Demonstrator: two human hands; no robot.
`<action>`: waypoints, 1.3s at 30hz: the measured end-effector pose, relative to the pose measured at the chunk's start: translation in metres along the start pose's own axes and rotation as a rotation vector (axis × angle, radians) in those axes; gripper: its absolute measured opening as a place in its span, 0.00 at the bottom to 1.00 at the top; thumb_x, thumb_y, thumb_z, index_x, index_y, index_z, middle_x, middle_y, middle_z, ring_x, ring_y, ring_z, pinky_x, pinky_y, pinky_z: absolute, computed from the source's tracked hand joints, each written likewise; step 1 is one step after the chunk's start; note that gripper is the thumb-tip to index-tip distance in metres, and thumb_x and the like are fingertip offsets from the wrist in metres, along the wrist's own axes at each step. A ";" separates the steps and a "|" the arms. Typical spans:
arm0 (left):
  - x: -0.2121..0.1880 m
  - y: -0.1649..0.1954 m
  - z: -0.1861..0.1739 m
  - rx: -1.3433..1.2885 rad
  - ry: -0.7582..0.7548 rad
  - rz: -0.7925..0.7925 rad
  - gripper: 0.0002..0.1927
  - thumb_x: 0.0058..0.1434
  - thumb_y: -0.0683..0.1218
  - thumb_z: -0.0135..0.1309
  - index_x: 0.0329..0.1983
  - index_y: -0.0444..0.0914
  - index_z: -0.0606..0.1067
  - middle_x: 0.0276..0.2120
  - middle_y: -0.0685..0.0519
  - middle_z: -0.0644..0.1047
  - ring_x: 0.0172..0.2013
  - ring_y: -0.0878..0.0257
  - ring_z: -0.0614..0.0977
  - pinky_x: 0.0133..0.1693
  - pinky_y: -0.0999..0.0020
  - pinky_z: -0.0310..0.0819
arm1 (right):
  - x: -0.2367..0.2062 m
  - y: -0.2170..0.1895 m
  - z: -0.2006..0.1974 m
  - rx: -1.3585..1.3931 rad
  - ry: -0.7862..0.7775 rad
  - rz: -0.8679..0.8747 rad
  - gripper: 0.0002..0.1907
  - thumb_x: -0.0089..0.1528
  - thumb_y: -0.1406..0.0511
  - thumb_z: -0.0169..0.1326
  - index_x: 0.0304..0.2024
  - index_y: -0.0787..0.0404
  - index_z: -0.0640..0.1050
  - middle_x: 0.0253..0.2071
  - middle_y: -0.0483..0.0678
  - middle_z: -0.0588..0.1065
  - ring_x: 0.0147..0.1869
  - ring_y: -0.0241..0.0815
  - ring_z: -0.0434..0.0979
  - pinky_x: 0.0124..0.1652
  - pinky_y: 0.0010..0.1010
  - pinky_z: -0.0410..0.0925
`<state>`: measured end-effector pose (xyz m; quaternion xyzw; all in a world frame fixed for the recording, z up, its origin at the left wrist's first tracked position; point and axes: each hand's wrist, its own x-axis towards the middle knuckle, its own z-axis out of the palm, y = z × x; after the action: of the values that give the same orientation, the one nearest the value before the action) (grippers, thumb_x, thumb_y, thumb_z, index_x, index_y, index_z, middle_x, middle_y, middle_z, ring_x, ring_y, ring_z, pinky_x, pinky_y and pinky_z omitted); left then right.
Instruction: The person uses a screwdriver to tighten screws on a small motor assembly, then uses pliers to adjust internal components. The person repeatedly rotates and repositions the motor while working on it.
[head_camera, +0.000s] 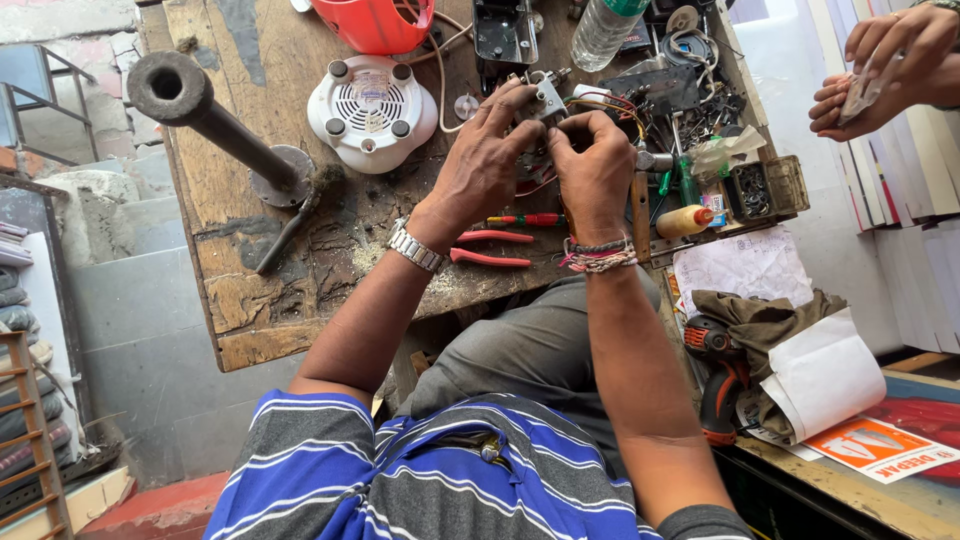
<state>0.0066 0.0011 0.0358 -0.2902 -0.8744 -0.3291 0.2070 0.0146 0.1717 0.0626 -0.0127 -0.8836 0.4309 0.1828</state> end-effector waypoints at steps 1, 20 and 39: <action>0.000 0.001 0.001 0.012 -0.006 0.005 0.20 0.58 0.33 0.55 0.54 0.40 0.77 0.68 0.42 0.65 0.71 0.43 0.65 0.69 0.52 0.64 | -0.001 0.002 0.002 0.012 0.025 0.000 0.07 0.59 0.68 0.66 0.36 0.64 0.82 0.34 0.52 0.83 0.36 0.43 0.85 0.38 0.34 0.76; 0.004 0.010 0.001 0.081 -0.050 -0.048 0.22 0.55 0.41 0.59 0.55 0.42 0.79 0.66 0.44 0.63 0.70 0.46 0.62 0.61 0.47 0.62 | -0.001 0.010 -0.004 0.050 -0.110 0.104 0.08 0.60 0.68 0.64 0.40 0.65 0.85 0.33 0.52 0.83 0.34 0.34 0.83 0.35 0.26 0.74; 0.003 0.002 0.000 0.025 -0.083 -0.030 0.29 0.51 0.35 0.58 0.60 0.40 0.73 0.69 0.42 0.63 0.72 0.42 0.61 0.67 0.48 0.64 | -0.062 0.060 0.005 0.499 0.126 0.297 0.08 0.67 0.65 0.58 0.45 0.64 0.82 0.33 0.42 0.80 0.28 0.26 0.74 0.23 0.20 0.65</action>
<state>0.0061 0.0034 0.0389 -0.2878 -0.8905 -0.3091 0.1691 0.0621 0.1943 -0.0056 -0.1233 -0.7256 0.6553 0.1698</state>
